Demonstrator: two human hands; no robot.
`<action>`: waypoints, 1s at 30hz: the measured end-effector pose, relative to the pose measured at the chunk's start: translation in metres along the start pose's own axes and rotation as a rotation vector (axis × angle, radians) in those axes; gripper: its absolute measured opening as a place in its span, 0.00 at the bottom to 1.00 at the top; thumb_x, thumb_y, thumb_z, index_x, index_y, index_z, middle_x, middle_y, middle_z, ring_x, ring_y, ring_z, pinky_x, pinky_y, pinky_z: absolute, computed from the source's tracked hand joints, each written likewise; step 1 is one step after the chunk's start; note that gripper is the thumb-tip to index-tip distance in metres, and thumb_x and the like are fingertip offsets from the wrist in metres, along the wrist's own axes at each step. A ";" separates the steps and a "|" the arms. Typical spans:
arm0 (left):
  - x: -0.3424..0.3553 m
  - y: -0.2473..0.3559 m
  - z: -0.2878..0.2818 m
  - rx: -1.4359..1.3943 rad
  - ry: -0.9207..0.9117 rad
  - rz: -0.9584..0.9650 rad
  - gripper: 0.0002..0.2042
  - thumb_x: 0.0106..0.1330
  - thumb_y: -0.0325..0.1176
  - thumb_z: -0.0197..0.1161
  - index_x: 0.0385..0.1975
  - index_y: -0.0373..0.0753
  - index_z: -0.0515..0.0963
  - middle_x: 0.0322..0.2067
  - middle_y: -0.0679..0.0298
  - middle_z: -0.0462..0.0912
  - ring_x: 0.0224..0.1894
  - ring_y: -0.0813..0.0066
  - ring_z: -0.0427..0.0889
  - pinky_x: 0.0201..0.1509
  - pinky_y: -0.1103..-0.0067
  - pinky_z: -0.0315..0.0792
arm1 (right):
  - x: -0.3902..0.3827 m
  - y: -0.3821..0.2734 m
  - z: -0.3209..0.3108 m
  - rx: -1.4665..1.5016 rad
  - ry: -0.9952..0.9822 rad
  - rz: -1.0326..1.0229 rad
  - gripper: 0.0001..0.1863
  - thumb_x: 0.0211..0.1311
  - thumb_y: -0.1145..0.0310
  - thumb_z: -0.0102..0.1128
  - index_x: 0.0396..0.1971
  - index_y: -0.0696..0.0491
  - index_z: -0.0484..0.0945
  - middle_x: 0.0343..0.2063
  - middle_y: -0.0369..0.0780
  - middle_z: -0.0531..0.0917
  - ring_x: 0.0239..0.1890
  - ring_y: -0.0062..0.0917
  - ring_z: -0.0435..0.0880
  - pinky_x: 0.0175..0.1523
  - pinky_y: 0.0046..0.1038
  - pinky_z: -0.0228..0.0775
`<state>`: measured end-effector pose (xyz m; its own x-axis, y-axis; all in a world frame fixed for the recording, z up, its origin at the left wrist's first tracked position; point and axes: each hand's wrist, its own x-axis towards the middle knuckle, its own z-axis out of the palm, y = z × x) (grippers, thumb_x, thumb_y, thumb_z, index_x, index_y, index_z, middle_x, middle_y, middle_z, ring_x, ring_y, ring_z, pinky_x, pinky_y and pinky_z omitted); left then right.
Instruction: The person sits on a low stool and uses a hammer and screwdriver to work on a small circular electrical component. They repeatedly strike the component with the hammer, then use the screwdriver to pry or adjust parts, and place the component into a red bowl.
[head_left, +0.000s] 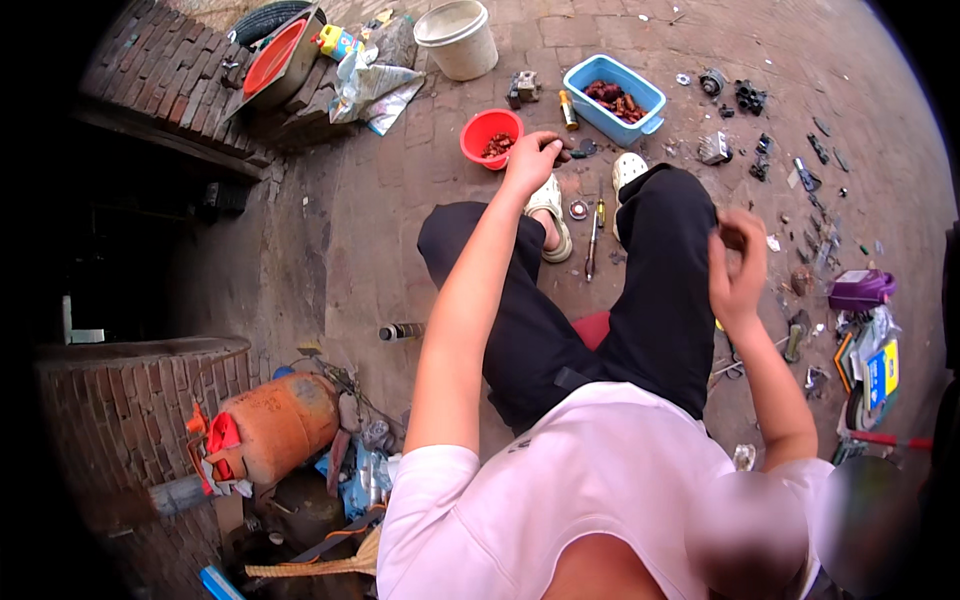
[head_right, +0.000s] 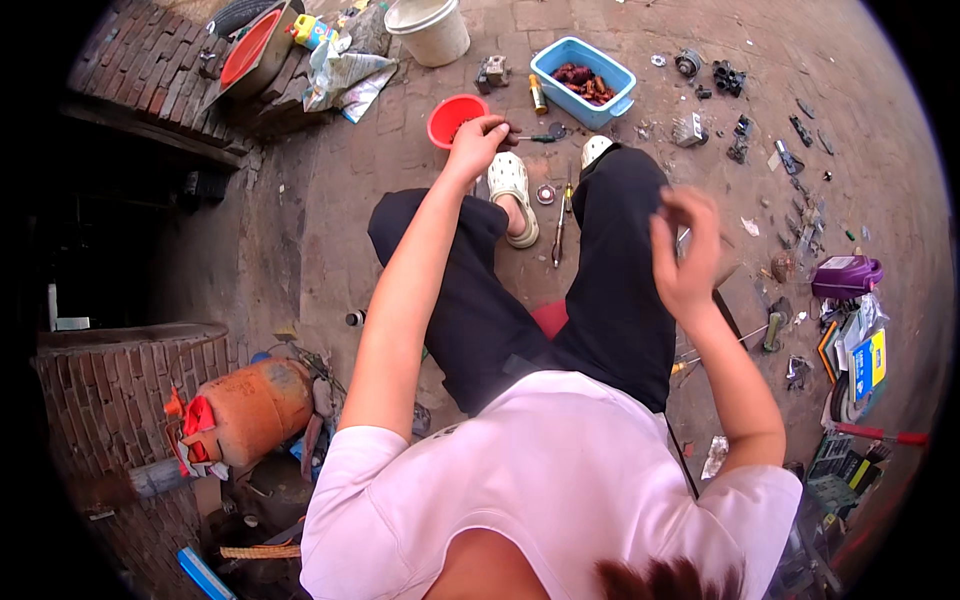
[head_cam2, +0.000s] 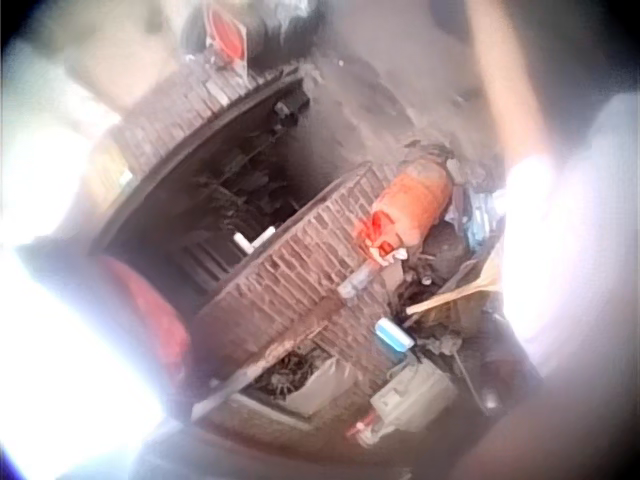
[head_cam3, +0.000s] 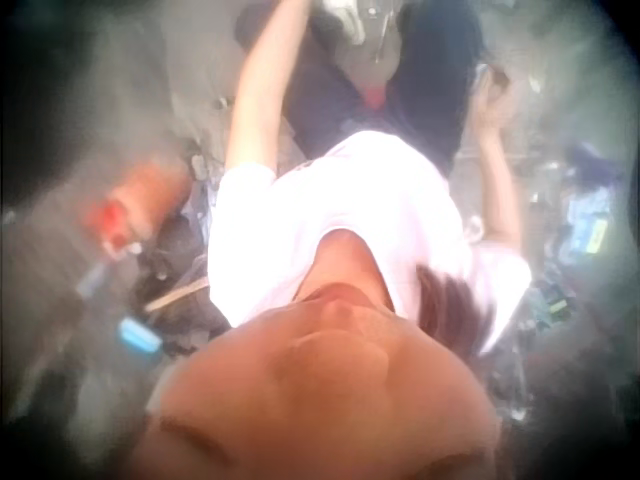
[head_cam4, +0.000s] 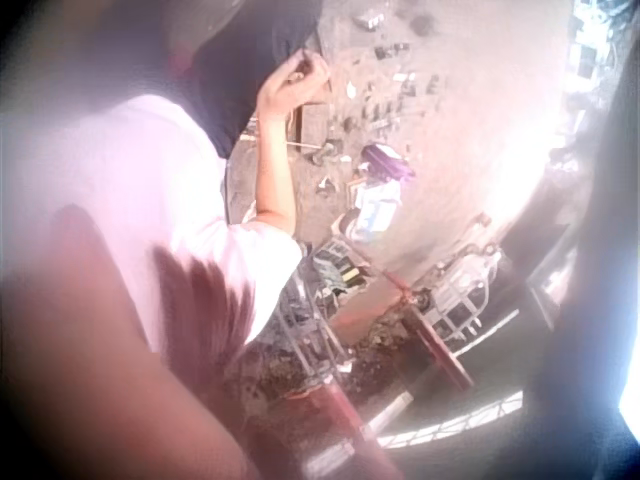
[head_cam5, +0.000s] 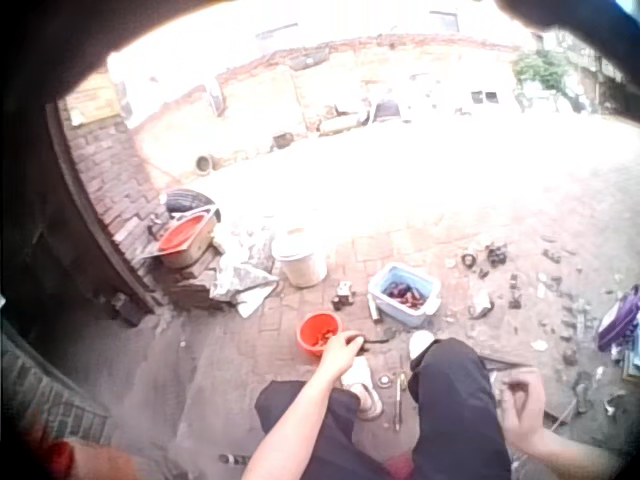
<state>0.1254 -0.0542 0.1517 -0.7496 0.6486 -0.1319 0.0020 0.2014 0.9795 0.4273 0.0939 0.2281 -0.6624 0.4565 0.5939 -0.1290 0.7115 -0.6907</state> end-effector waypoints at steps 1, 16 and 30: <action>0.003 0.005 0.000 -0.005 -0.012 -0.015 0.09 0.68 0.26 0.52 0.38 0.31 0.80 0.29 0.61 0.84 0.31 0.76 0.82 0.38 0.79 0.75 | -0.038 0.018 -0.016 -0.092 0.053 0.098 0.11 0.62 0.79 0.53 0.44 0.59 0.71 0.41 0.43 0.75 0.39 0.25 0.77 0.43 0.24 0.70; 0.074 0.008 -0.032 0.307 -0.328 -0.185 0.11 0.70 0.28 0.50 0.43 0.30 0.79 0.35 0.59 0.84 0.36 0.74 0.83 0.42 0.78 0.76 | -0.278 0.002 -0.089 0.180 -0.942 2.142 0.16 0.67 0.61 0.52 0.48 0.56 0.75 0.37 0.42 0.83 0.32 0.30 0.85 0.37 0.35 0.81; 0.075 0.039 0.000 0.014 -0.290 -0.101 0.12 0.70 0.30 0.52 0.46 0.29 0.77 0.36 0.58 0.83 0.37 0.73 0.83 0.43 0.78 0.77 | -0.385 0.039 -0.123 -0.095 -0.913 1.107 0.21 0.51 0.68 0.65 0.47 0.55 0.75 0.46 0.48 0.80 0.50 0.39 0.80 0.51 0.38 0.73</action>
<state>0.0695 0.0025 0.1796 -0.5263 0.8068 -0.2686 -0.0523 0.2846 0.9572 0.7679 0.0117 0.0234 -0.6250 0.3181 -0.7129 0.7805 0.2726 -0.5626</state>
